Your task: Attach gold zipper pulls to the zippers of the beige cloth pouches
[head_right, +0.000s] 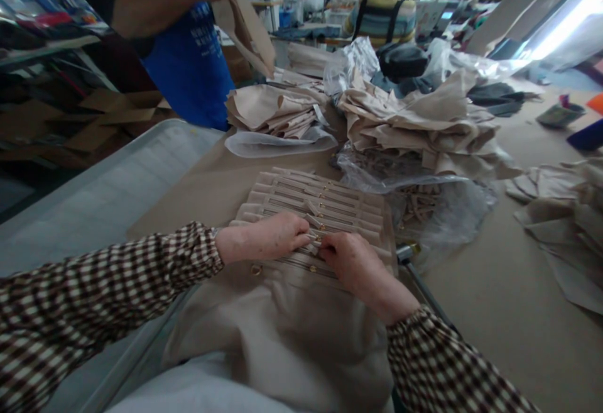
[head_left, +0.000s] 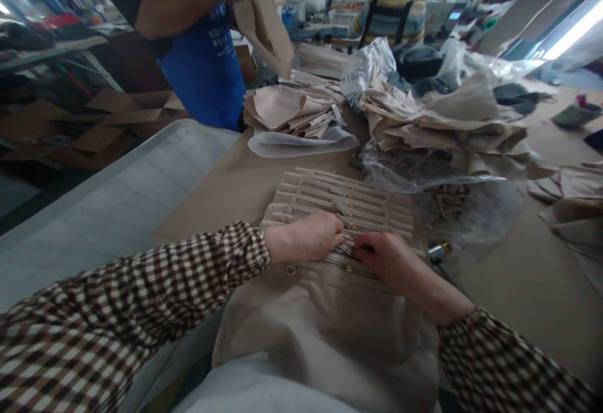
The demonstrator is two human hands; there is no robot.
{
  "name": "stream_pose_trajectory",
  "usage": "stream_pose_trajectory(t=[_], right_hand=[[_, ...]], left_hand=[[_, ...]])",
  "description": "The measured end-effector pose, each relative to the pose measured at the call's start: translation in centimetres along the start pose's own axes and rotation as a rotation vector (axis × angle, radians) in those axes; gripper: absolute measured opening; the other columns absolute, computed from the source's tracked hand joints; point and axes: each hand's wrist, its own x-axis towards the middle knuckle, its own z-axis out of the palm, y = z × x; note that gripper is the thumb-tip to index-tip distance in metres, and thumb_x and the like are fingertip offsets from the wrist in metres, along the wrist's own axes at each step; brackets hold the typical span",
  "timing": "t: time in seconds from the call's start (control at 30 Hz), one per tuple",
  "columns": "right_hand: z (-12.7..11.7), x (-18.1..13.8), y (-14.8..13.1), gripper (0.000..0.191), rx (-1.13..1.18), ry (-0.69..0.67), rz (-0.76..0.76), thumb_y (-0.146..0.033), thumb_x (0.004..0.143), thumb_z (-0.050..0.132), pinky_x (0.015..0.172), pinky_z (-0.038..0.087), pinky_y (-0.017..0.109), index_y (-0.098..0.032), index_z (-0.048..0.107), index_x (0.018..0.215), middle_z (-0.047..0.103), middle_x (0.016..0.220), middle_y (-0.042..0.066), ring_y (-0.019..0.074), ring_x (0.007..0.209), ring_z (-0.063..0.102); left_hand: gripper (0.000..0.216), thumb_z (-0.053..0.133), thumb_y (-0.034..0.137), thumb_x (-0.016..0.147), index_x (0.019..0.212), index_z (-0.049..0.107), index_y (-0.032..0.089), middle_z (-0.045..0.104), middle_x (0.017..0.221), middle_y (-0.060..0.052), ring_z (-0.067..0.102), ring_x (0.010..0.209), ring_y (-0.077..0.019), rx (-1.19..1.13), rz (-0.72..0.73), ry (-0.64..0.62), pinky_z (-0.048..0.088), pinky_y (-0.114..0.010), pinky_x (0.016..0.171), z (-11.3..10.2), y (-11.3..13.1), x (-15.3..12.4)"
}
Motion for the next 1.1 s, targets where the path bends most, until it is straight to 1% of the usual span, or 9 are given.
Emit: stream_pose_trajectory(t=[0.27, 0.5, 0.63, 0.7, 0.8, 0.87, 0.93, 1.0, 1.1], right_hand=[[-0.2, -0.2, -1.5, 0.017, -0.129, -0.025, 0.089, -0.02, 0.082, 0.053, 0.058, 0.03, 0.027, -0.022, 0.069, 0.078, 0.07, 0.071, 0.001, 0.0165, 0.065, 0.059], [-0.1, -0.1, -2.0, 0.018, -0.199, 0.004, 0.094, -0.02, 0.083, 0.052, 0.057, 0.027, 0.028, -0.022, 0.069, 0.081, 0.071, 0.075, 0.004, 0.0169, 0.067, 0.058], [-0.3, 0.2, -1.5, 0.018, 0.307, 0.108, 0.113, -0.03, 0.081, 0.055, 0.055, 0.036, 0.026, -0.02, 0.071, 0.08, 0.063, 0.063, 0.0, 0.0142, 0.058, 0.052], [-0.4, 0.4, -2.3, 0.025, 0.631, 0.158, 0.158, -0.04, 0.079, 0.06, 0.053, 0.039, 0.026, -0.019, 0.073, 0.086, 0.06, 0.059, 0.0, 0.014, 0.054, 0.051], [-0.4, 0.6, -4.5, 0.029, 1.002, 0.196, 0.131, -0.046, 0.074, 0.07, 0.057, 0.045, 0.028, -0.019, 0.073, 0.084, 0.063, 0.064, 0.002, 0.0141, 0.058, 0.054], [-0.2, 0.6, -5.8, 0.026, 1.193, 0.193, 0.093, -0.045, 0.075, 0.072, 0.061, 0.048, 0.029, -0.02, 0.072, 0.081, 0.065, 0.068, 0.002, 0.0143, 0.061, 0.056], [-0.2, 0.4, -6.3, 0.025, 1.282, 0.22, 0.074, -0.045, 0.077, 0.071, 0.062, 0.05, 0.029, -0.021, 0.069, 0.083, 0.067, 0.071, 0.002, 0.0149, 0.063, 0.059], [-0.6, 0.1, -5.9, 0.025, 1.156, 0.294, 0.054, -0.046, 0.082, 0.066, 0.061, 0.051, 0.028, -0.022, 0.065, 0.085, 0.068, 0.076, 0.002, 0.0153, 0.066, 0.062], [-1.8, -1.0, -4.7, 0.02, 0.583, 0.372, -0.044, -0.039, 0.092, 0.054, 0.062, 0.048, 0.027, -0.021, 0.064, 0.089, 0.067, 0.077, 0.003, 0.0151, 0.066, 0.062]], left_hand=[[0.032, 0.044, 0.029, 0.096, 0.086, 0.068, 0.01, 0.069, 0.086, -0.015, 0.065, 0.081, -0.0249, 0.029, -0.036, 0.031, 0.048, -0.032, 0.073, 0.7, 0.0, 0.1], [0.028, 0.053, 0.029, 0.092, 0.074, 0.068, 0.014, 0.067, 0.077, -0.012, 0.062, 0.076, -0.0244, -0.048, -0.07, 0.086, 0.047, -0.034, 0.074, 0.7, -1.6, -0.3], [0.023, 0.057, 0.023, 0.089, 0.072, 0.068, 0.014, 0.06, 0.066, -0.004, 0.054, 0.066, -0.0147, -0.378, -0.06, 0.198, 0.043, -0.026, 0.065, -0.1, -1.9, -1.1], [0.022, 0.052, 0.021, 0.091, 0.1, 0.071, 0.014, 0.053, 0.06, 0.002, 0.046, 0.055, -0.01, -0.714, -0.098, 0.184, 0.038, -0.022, 0.055, -0.5, -1.3, -1.7], [0.053, 0.05, 0.025, 0.094, 0.146, 0.042, 0.018, 0.044, 0.055, 0.008, 0.037, 0.044, -0.0072, -1.249, -0.16, 0.104, 0.031, -0.018, 0.044, -0.8, 0.3, -2.5], [0.062, 0.055, 0.029, 0.093, 0.15, 0.033, 0.021, 0.046, 0.057, 0.009, 0.039, 0.044, -0.0066, -1.466, -0.138, 0.085, 0.03, -0.016, 0.042, -0.7, 1.2, -2.7], [0.058, 0.062, 0.033, 0.09, 0.143, 0.042, 0.021, 0.046, 0.057, 0.009, 0.037, 0.043, -0.0055, -1.542, -0.1, 0.1, 0.027, -0.015, 0.04, -0.5, 1.5, -2.7], [0.048, 0.069, 0.042, 0.086, 0.125, 0.054, 0.019, 0.043, 0.054, 0.01, 0.032, 0.04, -0.0042, -1.518, -0.088, 0.157, 0.025, -0.015, 0.038, -0.2, 1.4, -2.6], [0.047, 0.074, 0.059, 0.076, 0.09, 0.056, 0.018, 0.037, 0.049, 0.011, 0.028, 0.036, -0.003, -1.451, -0.126, 0.208, 0.024, -0.017, 0.035, 0.1, 1.1, -2.8]])
